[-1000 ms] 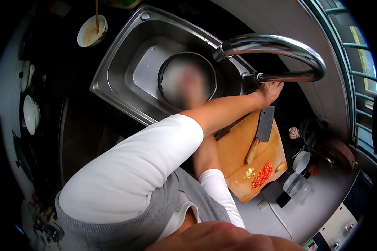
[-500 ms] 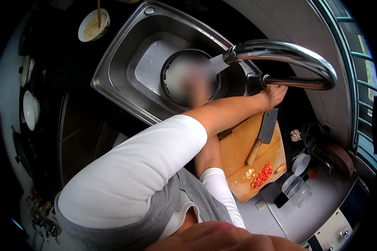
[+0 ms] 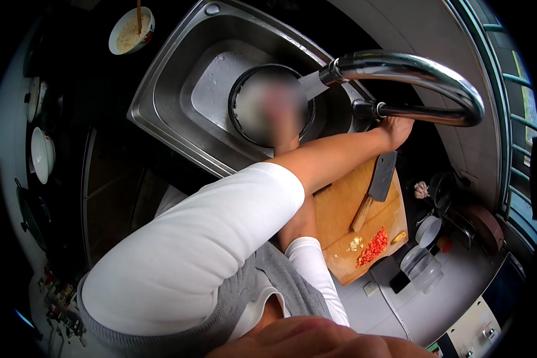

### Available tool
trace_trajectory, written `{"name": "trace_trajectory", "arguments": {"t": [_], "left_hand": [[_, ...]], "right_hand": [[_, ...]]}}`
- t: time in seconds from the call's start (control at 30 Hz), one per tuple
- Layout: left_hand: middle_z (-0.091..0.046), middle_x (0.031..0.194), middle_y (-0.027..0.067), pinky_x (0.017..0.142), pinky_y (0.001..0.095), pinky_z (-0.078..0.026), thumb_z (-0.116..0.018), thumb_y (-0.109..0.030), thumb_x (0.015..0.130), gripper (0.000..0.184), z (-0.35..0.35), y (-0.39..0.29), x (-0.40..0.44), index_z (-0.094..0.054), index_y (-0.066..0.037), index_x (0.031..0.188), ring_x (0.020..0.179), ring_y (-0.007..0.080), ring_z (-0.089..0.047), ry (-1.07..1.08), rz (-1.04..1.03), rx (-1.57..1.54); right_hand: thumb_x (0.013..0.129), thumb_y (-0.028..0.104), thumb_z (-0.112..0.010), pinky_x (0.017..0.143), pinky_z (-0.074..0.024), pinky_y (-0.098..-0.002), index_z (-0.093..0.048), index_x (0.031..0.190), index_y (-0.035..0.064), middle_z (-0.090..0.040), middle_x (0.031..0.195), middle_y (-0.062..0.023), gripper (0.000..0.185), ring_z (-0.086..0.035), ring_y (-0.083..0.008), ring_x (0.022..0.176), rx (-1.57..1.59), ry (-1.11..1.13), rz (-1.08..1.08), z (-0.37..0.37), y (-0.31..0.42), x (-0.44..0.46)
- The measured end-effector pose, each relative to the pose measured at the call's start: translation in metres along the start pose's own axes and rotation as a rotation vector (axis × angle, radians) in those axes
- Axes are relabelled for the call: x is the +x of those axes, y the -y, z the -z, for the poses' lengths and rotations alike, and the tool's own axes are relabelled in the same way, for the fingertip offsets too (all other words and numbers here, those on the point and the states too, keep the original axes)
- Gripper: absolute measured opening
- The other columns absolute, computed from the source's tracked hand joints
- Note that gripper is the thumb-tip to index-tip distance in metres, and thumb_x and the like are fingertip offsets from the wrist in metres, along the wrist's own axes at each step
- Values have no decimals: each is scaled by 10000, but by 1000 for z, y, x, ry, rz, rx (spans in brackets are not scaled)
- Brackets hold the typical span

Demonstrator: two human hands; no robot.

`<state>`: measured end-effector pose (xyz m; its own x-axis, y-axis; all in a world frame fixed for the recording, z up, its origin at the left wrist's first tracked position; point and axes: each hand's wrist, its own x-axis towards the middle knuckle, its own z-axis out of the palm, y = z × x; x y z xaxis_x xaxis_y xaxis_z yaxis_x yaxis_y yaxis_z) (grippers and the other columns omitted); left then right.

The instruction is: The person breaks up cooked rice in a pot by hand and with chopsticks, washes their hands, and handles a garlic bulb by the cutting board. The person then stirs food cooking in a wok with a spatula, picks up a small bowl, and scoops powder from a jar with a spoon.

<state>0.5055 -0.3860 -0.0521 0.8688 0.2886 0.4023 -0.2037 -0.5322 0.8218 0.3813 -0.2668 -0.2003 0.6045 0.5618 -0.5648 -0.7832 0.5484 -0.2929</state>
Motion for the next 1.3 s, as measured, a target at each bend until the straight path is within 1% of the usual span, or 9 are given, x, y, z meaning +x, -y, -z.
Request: {"name": "trace_trajectory", "arguments": {"t": [0.3,0.37,0.7,0.77,0.87,0.9,1.0,1.17,1.3], "left_hand": [[-500,1037,207,847,400,-367,-422,-57,765,264,1,4,-9,-501,2,1009,990,340,-481,43,-5,-19],[-447,1118,214,885,393,-339,-438,-43,749,352,2,10,-19,-471,13,1095,1037,343,-451,-102,-236,157],[-440,1108,221,870,392,-370,-493,-41,724,443,9,3,-14,-425,-3,1161,1005,341,-475,-5,-149,127],[-431,1127,220,864,391,-372,-534,-27,688,483,27,6,-23,-435,-34,1161,1007,344,-471,-3,-420,128],[-461,1156,163,889,393,-364,-563,-52,678,455,95,-2,-65,-473,-47,1124,1037,323,-473,493,-143,-105],[-492,1132,119,880,384,-374,-567,-74,689,425,114,18,-93,-489,-49,1107,1007,300,-498,331,-185,-94],[-449,1186,144,916,414,-322,-487,-208,781,370,162,75,-140,-486,-70,1124,1111,300,-411,197,-116,182],[-426,1221,205,972,435,-261,-550,-209,754,346,145,155,-145,-536,-127,1090,1166,336,-373,27,56,928],[-346,1294,179,1012,409,-181,-433,-293,836,474,182,165,-113,-407,-17,1220,1224,315,-282,372,264,469]], "right_hand": [[830,146,-505,645,-451,-287,-515,913,71,-528,819,-43,112,-523,-184,745,-4,-16,-10,-4,7,-5],[827,130,-512,640,-453,-281,-516,906,67,-530,811,-42,101,-524,-178,738,-2,-20,-13,-9,10,-11],[809,46,-533,619,-462,-273,-513,876,50,-521,739,-41,71,-528,-176,704,89,-16,-5,-10,17,-6],[808,83,-547,618,-445,-258,-516,858,81,-509,703,-24,59,-522,-163,687,-220,64,131,-12,21,-17],[802,301,-583,627,-401,-283,-509,898,90,-494,664,13,243,-462,-128,601,-74,-14,-10,5,24,-8],[802,301,-583,627,-401,-283,-509,898,90,-494,664,13,243,-462,-128,601,-59,-15,-3,1,24,-11],[812,574,-391,776,-412,-374,-447,1147,105,-509,1048,-96,579,-530,-279,902,29,115,31,-16,30,-27],[821,601,-305,969,-271,-430,-329,1273,90,-393,1256,-109,683,-377,-322,1139,348,253,32,-20,3,-37],[843,564,-262,1021,-188,-391,-277,1322,120,-268,1371,-90,654,-268,-243,1248,384,303,31,-17,-5,-61]]}}
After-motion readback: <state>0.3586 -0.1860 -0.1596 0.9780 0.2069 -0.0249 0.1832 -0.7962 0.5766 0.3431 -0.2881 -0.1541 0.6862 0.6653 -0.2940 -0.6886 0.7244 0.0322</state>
